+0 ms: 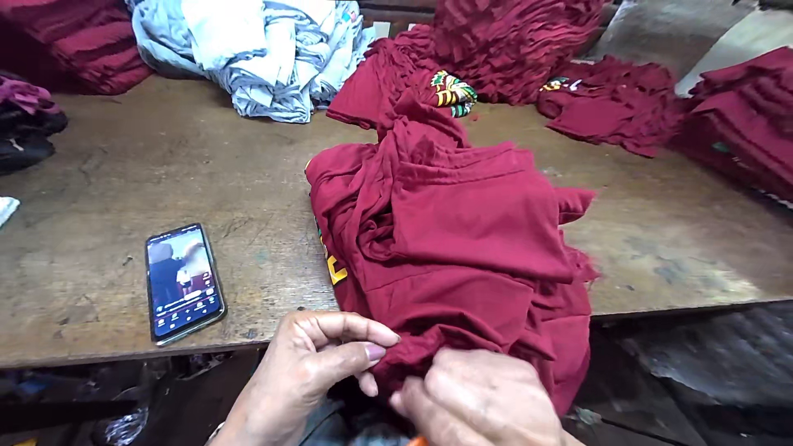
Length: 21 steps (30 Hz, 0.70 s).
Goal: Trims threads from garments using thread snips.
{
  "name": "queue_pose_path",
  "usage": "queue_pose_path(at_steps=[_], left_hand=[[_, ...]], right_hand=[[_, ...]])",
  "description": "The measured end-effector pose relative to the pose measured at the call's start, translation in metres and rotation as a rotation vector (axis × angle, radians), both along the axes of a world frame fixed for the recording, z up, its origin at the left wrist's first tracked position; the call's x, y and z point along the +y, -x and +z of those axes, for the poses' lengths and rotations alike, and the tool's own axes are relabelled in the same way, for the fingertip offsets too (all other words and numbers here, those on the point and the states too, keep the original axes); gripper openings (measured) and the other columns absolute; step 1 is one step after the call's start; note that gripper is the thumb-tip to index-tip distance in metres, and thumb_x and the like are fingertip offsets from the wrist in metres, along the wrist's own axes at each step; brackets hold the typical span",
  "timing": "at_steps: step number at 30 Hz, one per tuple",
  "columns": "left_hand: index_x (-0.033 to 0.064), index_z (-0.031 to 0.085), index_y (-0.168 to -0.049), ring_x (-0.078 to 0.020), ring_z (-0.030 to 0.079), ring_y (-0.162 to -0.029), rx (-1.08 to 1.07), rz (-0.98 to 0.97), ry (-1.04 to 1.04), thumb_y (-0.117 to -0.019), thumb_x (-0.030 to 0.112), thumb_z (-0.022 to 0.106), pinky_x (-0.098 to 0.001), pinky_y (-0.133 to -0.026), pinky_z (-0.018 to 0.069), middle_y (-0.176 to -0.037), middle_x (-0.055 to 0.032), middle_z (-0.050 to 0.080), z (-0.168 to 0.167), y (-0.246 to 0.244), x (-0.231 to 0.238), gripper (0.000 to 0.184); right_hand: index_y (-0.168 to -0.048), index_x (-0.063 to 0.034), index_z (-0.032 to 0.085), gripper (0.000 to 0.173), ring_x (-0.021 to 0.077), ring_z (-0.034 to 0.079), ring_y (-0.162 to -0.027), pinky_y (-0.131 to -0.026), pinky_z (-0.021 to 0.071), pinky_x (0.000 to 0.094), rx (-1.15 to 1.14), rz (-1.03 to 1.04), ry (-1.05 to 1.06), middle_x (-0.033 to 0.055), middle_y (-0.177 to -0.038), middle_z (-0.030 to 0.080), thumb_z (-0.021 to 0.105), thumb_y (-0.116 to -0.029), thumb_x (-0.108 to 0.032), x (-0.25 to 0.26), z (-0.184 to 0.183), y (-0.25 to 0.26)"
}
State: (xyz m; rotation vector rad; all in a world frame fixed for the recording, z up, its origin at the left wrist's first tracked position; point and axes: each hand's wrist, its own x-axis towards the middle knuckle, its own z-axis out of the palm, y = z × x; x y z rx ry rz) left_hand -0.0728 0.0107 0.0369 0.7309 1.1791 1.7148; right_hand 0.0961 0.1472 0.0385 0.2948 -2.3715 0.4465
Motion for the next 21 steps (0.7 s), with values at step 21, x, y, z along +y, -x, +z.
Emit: queue_pose_path(at_steps=[21], left_hand=[[0.0143, 0.075, -0.118, -0.0199, 0.070, -0.068, 0.583, 0.157, 0.046, -0.0788, 0.007, 0.083, -0.0323, -0.056, 0.0612, -0.088, -0.0056, 0.075, -0.002, -0.011, -0.006, 0.041]], right_hand=[[-0.106, -0.0054, 0.070, 0.016, 0.0105, 0.068, -0.079, -0.071, 0.0580, 0.0270, -0.026, -0.078, 0.240, 0.0046, -0.087, 0.071, 0.058, -0.1025, -0.015, 0.005, 0.012, -0.025]])
